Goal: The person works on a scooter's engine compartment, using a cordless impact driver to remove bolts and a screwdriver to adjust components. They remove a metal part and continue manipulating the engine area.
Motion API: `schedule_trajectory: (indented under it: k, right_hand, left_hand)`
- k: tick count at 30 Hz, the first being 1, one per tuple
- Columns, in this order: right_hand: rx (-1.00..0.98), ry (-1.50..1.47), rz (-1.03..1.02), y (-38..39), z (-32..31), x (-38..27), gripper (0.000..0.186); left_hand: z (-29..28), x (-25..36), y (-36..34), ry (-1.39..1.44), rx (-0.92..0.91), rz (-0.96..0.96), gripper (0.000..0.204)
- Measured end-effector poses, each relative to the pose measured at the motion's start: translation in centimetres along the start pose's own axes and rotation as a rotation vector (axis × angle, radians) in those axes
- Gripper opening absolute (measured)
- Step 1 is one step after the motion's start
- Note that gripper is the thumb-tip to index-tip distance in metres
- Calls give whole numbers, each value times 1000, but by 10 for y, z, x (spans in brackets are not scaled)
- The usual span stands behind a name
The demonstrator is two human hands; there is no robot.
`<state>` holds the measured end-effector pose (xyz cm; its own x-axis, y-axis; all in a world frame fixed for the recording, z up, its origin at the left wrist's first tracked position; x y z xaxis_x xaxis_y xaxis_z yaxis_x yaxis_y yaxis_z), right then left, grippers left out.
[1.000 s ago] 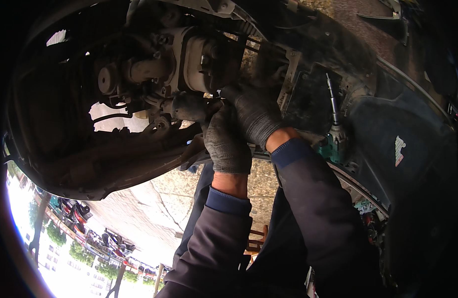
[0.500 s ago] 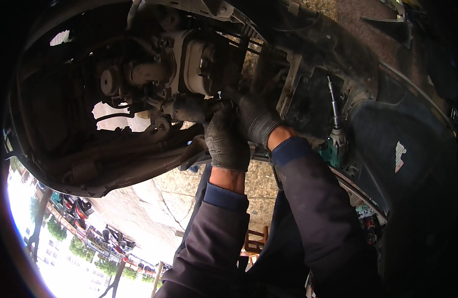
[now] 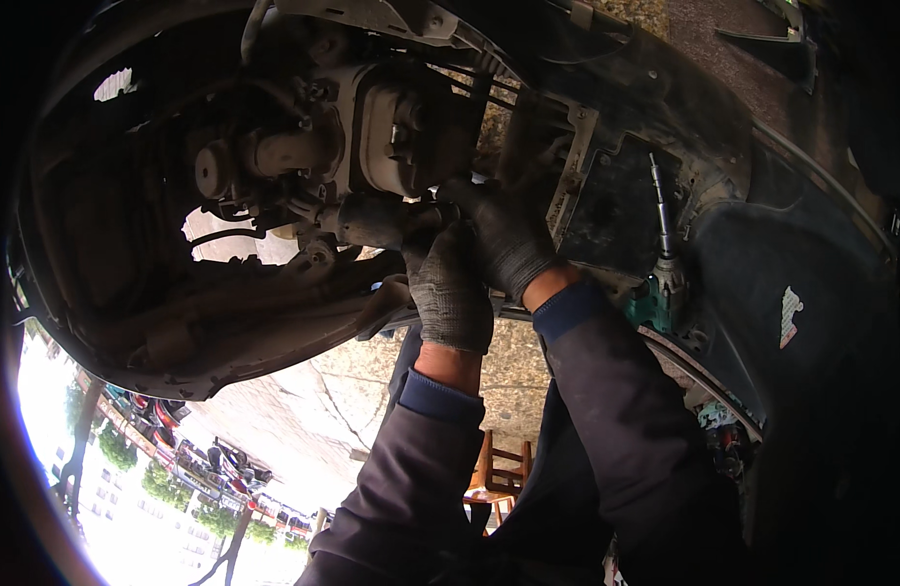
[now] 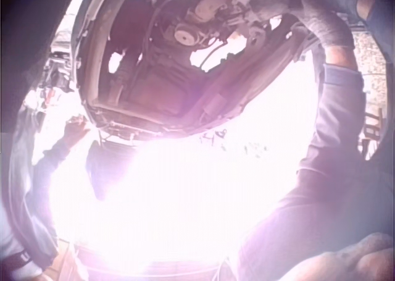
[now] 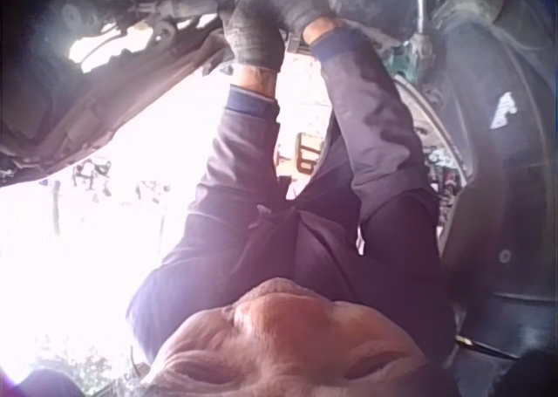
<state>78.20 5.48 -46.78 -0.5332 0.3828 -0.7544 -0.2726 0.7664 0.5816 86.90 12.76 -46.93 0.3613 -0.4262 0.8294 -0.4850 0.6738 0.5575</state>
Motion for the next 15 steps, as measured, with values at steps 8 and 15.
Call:
schedule_trajectory:
  k: [8,15]
  right_hand:
    - [177,-259,-30,14,11,4,28]
    - [188,-71,-110,21,6,1,33]
  left_hand:
    - [14,64,20,-681,-309,324,26]
    - [9,66,-1,-814,-227,238,23]
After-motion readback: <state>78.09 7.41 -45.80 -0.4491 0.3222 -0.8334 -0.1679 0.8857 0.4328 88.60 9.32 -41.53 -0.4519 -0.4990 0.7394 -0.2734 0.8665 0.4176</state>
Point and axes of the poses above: each hand's wrist, its own y-axis away from the middle knuckle, its own z-axis out of the palm, x = y × z, the point moved 8 cm from there along -y, towards the middle knuckle, and after that the axes turned 11 degrees about z, right-handed, at the moved point
